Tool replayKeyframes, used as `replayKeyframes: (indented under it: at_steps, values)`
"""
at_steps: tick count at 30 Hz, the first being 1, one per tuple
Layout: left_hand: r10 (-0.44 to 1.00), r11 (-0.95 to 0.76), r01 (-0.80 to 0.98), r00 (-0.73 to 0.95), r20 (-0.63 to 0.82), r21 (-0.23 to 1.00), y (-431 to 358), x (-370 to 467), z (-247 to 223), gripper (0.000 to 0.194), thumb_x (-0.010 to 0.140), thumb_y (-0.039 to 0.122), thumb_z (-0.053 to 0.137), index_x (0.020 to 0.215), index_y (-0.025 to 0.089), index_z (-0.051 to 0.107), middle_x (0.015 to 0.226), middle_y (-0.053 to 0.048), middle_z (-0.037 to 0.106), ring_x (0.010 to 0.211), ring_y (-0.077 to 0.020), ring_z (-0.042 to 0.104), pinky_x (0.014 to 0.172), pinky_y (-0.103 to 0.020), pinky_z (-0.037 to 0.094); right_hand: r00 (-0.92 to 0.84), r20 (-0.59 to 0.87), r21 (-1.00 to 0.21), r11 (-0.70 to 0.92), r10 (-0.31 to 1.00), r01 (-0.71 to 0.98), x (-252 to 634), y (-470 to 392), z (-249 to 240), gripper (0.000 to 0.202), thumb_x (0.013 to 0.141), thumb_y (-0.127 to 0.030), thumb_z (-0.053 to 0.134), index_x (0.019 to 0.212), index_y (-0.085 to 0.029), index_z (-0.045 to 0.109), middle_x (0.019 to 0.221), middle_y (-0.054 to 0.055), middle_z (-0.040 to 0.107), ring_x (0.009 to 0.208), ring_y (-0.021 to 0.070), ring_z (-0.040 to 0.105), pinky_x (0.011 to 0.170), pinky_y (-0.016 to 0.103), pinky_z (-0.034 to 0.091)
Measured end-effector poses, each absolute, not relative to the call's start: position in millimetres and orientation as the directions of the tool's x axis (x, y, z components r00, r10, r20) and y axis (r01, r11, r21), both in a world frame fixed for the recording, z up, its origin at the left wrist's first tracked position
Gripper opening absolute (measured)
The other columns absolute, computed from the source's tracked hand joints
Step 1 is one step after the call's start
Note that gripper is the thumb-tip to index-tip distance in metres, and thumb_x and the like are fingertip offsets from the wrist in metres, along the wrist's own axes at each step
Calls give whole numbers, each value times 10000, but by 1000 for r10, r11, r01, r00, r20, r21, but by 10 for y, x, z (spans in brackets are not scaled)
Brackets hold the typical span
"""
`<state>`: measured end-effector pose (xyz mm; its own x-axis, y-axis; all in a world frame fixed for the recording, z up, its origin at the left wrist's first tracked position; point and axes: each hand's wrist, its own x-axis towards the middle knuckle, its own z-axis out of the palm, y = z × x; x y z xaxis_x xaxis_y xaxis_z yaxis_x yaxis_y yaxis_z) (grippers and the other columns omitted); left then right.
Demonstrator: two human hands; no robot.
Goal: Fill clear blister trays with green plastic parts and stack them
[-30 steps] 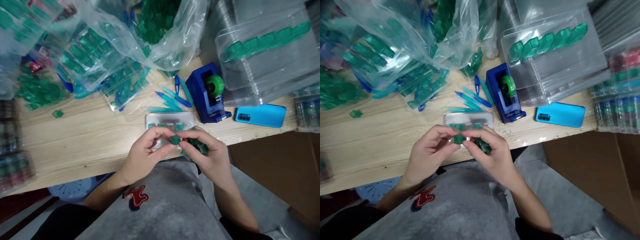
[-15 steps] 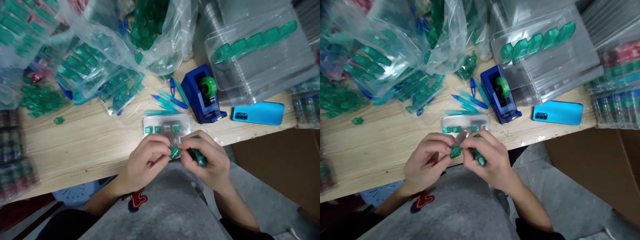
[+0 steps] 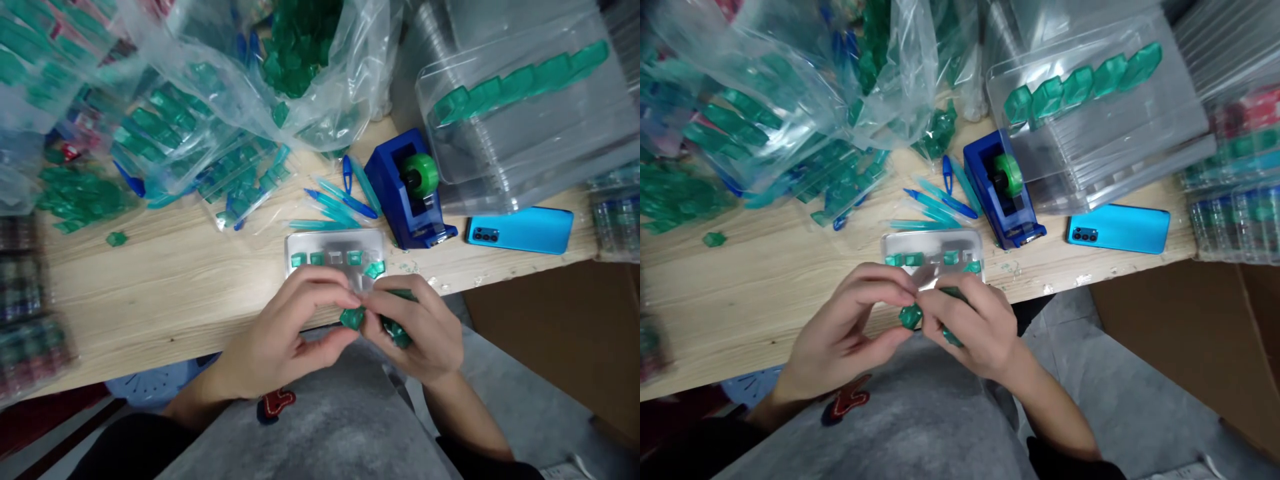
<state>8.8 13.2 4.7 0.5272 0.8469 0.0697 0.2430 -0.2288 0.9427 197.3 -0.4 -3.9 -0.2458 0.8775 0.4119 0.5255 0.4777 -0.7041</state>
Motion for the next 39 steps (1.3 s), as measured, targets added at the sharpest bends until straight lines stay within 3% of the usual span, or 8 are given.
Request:
replayKeyframes:
  at_steps: [5, 11, 14, 18, 24, 32, 37, 39]
  values:
    - [822, -399, 411, 557, 120, 820, 184, 108, 136, 146, 866, 127, 586, 973, 216, 540, 982, -57, 615, 933, -185, 608, 801, -333, 537, -235, 403, -709, 464, 884, 531, 1941, 15, -47, 206, 836, -83, 588, 975, -235, 599, 854, 47, 659, 739, 159, 662, 591, 260, 551]
    - [805, -450, 284, 540, 246, 847, 246, 112, 104, 152, 829, 140, 607, 793, 254, 513, 818, -6, 639, 774, -176, 613, 696, -345, 520, -249, 292, -826, 375, 923, 422, 1887, 62, -6, 146, 847, -99, 570, 901, -235, 567, 776, 11, 604, 709, 139, 616, 564, 247, 504]
    - [854, -320, 195, 484, 192, 927, 222, 111, 43, 138, 862, 151, 591, 811, 243, 502, 845, -12, 639, 772, -159, 606, 701, -328, 502, -217, 220, -878, 290, 951, 382, 1875, 82, -14, 180, 809, -59, 557, 857, -232, 563, 718, -18, 573, 663, 123, 573, 562, 241, 475]
    - [922, -20, 57, 387, -4, 998, 163, 98, -51, 70, 928, 203, 553, 875, 237, 522, 892, -11, 614, 825, -134, 587, 729, -281, 487, -210, 60, -953, 119, 976, 280, 1865, 97, -34, 157, 772, -68, 574, 788, -223, 558, 682, -46, 565, 624, 102, 532, 580, 229, 447]
    - [881, 393, -262, 382, -280, 881, 120, 118, -151, 171, 907, 362, 601, 842, 214, 544, 885, -23, 615, 787, -125, 565, 669, -237, 482, -194, -163, -982, -141, 967, 122, 1842, 161, -20, 112, 742, -100, 577, 727, -209, 554, 683, -54, 578, 590, 80, 511, 572, 210, 428]
    - [803, 574, -417, 454, -386, 704, 184, 210, -77, 307, 847, 430, 660, 754, 208, 470, 683, 14, 473, 603, -110, 446, 545, -235, 430, -247, -246, -966, -259, 937, -22, 1794, 172, -6, 105, 708, -107, 573, 693, -206, 542, 634, -47, 540, 544, 79, 471, 498, 201, 403]
    - [789, 589, -407, 475, -389, 698, 147, 179, -59, 282, 876, 427, 619, 769, 212, 469, 573, 59, 348, 493, -86, 335, 486, -228, 384, -159, -248, -968, -249, 956, 14, 1807, 190, -10, 77, 718, -142, 570, 684, -207, 548, 644, -44, 560, 549, 82, 487, 505, 201, 412]
    - [811, 558, -378, 435, -390, 738, 121, 162, -75, 239, 883, 400, 620, 792, 209, 508, 593, 48, 394, 530, -92, 389, 515, -227, 405, -150, -251, -968, -247, 956, 49, 1836, 206, -3, 76, 719, -139, 568, 684, -205, 553, 645, -44, 560, 554, 82, 484, 515, 202, 409]
